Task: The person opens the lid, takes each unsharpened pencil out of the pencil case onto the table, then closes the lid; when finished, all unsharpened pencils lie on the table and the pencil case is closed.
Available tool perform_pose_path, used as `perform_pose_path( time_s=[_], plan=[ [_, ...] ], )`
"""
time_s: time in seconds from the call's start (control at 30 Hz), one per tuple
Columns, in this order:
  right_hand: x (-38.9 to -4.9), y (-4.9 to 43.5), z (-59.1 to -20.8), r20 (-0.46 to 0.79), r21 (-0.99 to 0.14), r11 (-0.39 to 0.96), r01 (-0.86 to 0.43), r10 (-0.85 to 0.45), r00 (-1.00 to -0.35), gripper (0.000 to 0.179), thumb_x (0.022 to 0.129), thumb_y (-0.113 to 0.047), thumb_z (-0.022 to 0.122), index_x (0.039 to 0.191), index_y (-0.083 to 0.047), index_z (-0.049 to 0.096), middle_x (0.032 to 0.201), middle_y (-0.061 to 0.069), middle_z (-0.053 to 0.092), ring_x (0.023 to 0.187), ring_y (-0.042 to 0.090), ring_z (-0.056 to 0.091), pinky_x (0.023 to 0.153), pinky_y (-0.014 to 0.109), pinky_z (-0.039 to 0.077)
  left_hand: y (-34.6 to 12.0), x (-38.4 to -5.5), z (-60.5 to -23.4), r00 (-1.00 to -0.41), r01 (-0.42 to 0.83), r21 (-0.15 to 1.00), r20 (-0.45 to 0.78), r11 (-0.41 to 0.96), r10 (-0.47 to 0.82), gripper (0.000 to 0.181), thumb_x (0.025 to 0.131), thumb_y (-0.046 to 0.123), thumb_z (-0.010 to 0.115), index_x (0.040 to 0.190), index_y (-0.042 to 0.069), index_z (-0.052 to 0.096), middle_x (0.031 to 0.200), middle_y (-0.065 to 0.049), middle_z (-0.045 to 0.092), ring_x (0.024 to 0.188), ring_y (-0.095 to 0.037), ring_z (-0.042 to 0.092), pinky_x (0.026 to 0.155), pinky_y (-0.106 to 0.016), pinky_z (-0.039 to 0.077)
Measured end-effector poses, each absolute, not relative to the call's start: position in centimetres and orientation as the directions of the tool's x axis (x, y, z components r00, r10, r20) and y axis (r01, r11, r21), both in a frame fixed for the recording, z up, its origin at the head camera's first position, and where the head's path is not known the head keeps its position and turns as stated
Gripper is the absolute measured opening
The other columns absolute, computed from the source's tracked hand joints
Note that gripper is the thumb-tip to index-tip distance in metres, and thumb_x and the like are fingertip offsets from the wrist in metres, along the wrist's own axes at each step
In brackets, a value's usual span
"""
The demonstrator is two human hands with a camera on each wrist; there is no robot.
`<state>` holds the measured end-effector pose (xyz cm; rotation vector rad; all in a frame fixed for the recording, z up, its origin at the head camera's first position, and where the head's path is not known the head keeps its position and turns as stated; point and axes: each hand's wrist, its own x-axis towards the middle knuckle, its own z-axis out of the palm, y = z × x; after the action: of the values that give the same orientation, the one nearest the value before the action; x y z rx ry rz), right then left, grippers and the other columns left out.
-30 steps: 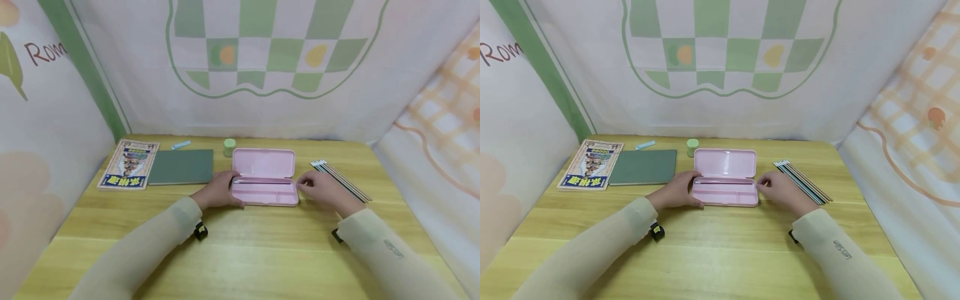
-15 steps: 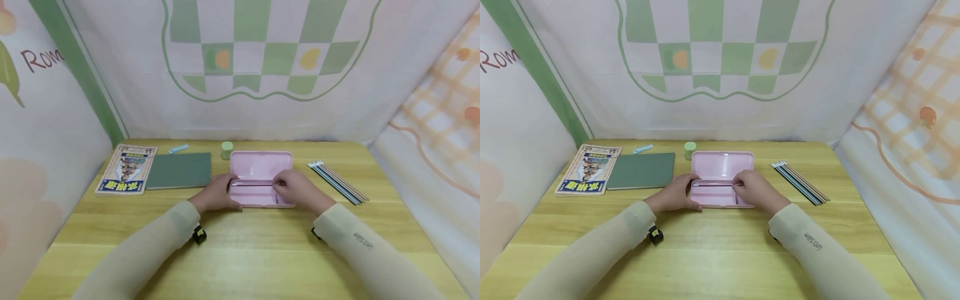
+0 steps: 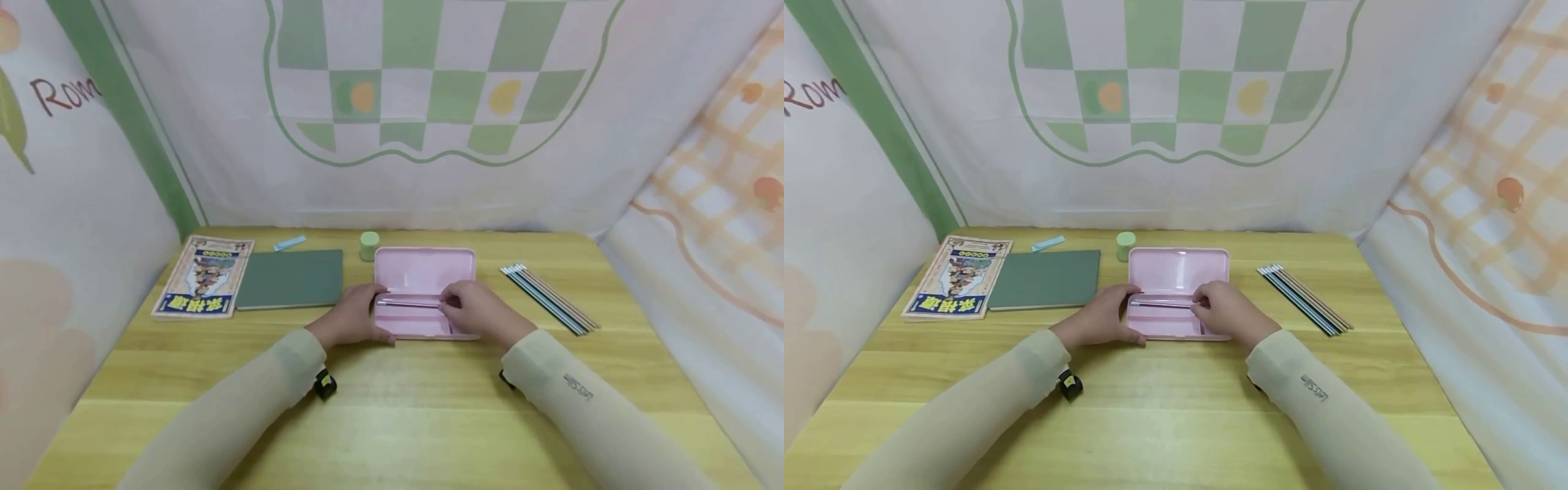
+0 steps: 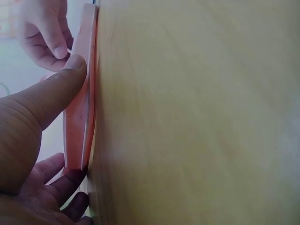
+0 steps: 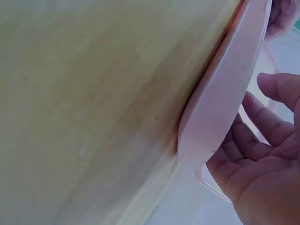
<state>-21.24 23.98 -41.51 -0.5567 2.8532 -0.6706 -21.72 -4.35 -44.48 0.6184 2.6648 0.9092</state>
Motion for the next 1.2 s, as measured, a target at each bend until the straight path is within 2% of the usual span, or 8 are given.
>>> perform_pose_path(
  time_s=[0.17,0.37,0.6,0.93,1.2],
  plan=[
    [-21.05,23.99,-41.71,-0.107,-0.462,0.829,-0.315,-0.405,-0.908,0.022,0.099,-0.023,0.071,0.112,-0.007,0.075,0.101,0.003,0.073,0.091,0.019,0.064,0.091,0.046,0.055,-4.24,-21.68,-44.27,-0.875,0.306,0.628,-0.111,0.716,0.471,0.111,0.069,0.054,0.095,0.156,0.011,0.043,0.159,-0.007,0.045,0.147,-0.032,0.035,0.121,-0.046,0.030],
    [-20.86,23.75,-41.83,-0.129,-0.496,0.811,-0.310,-0.422,-0.897,0.019,0.098,-0.022,0.072,0.110,-0.008,0.074,0.095,0.000,0.070,0.087,0.016,0.062,0.086,0.041,0.055,-4.34,-21.76,-44.51,-0.878,0.300,0.630,-0.111,0.716,0.466,0.111,0.068,0.053,0.095,0.156,0.012,0.043,0.158,-0.007,0.045,0.147,-0.032,0.034,0.121,-0.046,0.030],
    [-21.23,23.82,-42.08,-0.170,-0.514,0.813,-0.272,-0.408,-0.897,0.024,0.097,-0.024,0.073,0.114,-0.008,0.075,0.101,0.001,0.071,0.091,0.016,0.063,0.091,0.042,0.056,-4.45,-21.69,-44.82,-0.877,0.311,0.621,-0.104,0.719,0.470,0.109,0.069,0.054,0.095,0.156,0.012,0.044,0.158,-0.006,0.046,0.146,-0.031,0.035,0.120,-0.046,0.031],
    [-21.66,23.53,-41.80,-0.227,-0.528,0.811,-0.251,-0.420,-0.879,0.006,0.094,-0.018,0.074,0.098,-0.013,0.075,0.092,-0.002,0.069,0.088,0.019,0.060,0.085,0.039,0.053,-4.41,-21.69,-44.58,-0.874,0.314,0.630,-0.100,0.711,0.475,0.110,0.069,0.052,0.095,0.156,0.011,0.043,0.157,-0.007,0.046,0.145,-0.032,0.036,0.120,-0.045,0.031],
    [-21.62,23.54,-41.67,-0.244,-0.529,0.813,-0.243,-0.420,-0.874,0.004,0.095,-0.018,0.073,0.096,-0.015,0.076,0.093,-0.003,0.070,0.088,0.018,0.060,0.086,0.040,0.054,-4.33,-21.74,-44.28,-0.870,0.326,0.616,-0.101,0.717,0.483,0.109,0.069,0.052,0.095,0.156,0.010,0.044,0.156,-0.007,0.048,0.145,-0.032,0.037,0.120,-0.045,0.031]
  ],
)
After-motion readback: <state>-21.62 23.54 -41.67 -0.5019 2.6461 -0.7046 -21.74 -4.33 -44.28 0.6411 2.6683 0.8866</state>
